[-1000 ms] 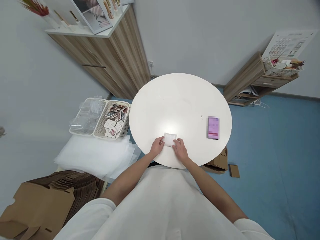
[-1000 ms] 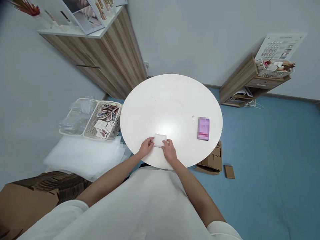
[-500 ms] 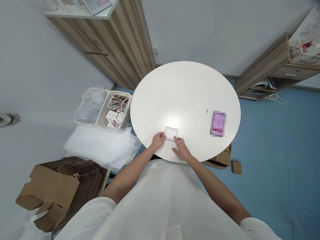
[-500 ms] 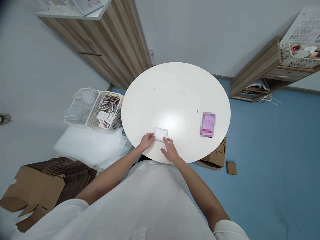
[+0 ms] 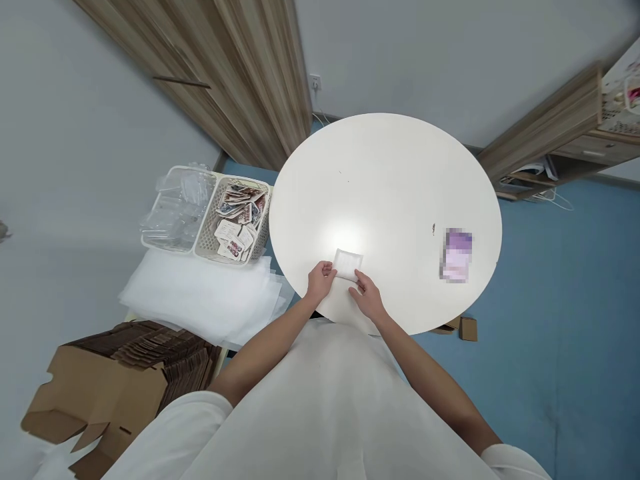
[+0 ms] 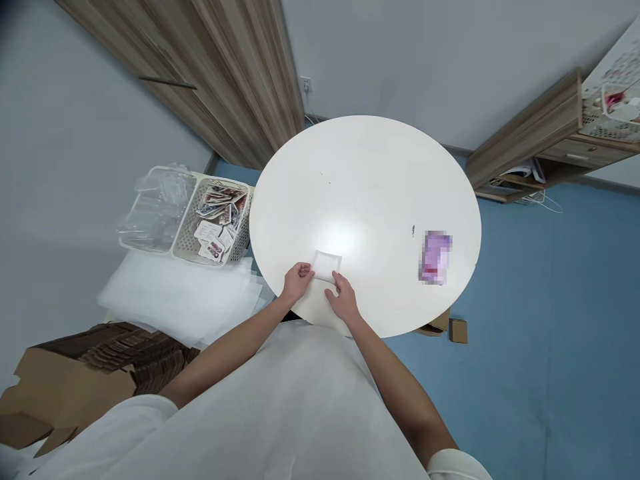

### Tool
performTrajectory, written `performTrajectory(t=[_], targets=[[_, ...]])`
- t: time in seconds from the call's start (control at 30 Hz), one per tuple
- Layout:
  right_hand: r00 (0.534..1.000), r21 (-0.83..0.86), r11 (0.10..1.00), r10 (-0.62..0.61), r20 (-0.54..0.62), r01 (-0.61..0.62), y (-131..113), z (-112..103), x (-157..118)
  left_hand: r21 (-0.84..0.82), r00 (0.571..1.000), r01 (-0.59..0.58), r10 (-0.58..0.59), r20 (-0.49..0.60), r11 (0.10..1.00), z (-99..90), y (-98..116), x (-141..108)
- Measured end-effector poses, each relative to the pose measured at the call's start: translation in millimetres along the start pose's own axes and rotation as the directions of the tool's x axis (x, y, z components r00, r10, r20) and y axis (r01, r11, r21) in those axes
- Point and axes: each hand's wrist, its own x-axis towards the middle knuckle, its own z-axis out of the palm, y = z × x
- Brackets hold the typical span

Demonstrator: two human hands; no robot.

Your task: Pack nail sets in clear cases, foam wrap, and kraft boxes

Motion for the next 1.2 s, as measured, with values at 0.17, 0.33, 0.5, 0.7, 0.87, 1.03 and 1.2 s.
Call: performTrajectory(t=[0.17, 0.33, 0.5, 0.7, 0.87, 1.03, 1.2], targets=[[0.999, 0.019, 1.0, -0.011, 0.041, 0.01, -35.1, 43.7, 37.6, -0.01, 0.994, -0.03, 0.029, -0.11, 0.999, -47.4, -9.0, 29.2], [0.996, 0.017, 0.997, -0.073, 0.054, 0.072, -66.2, 91.2, 86.7, -0.101, 0.981, -0.065, 0.045, -0.19, 0.993, -94.1, -22.6, 68.4], [0.993, 0.02, 0.993, -0.119, 0.018, 0.118, -86.8, 122.0, 127.6, -0.115, 0.97, -0.132, 0.104, -0.221, 0.985, -116.2, -30.6, 104.3], [0.991, 0.015, 0.991, -0.132, -0.001, 0.132, -95.7, 129.3, 142.9, -0.073, 0.962, -0.187, 0.168, -0.213, 0.98, -120.1, -32.5, 115.8], [0.99, -0.009, 0.99, -0.138, 0.001, 0.138, -95.3, 128.8, 140.2, -0.068, 0.963, -0.216, 0.2, -0.181, 0.974, -122.4, -32.0, 112.3], [0.984, -0.053, 0.983, -0.177, 0.01, 0.177, -100.0, 128.8, 136.1, -0.072, 0.963, -0.224, 0.209, -0.167, 0.972, -120.0, -31.3, 109.0], [0.978, -0.058, 0.976, -0.207, 0.021, 0.208, -100.6, 124.3, 127.2, -0.093, 0.967, -0.221, 0.205, -0.154, 0.971, -115.4, -32.4, 98.6]])
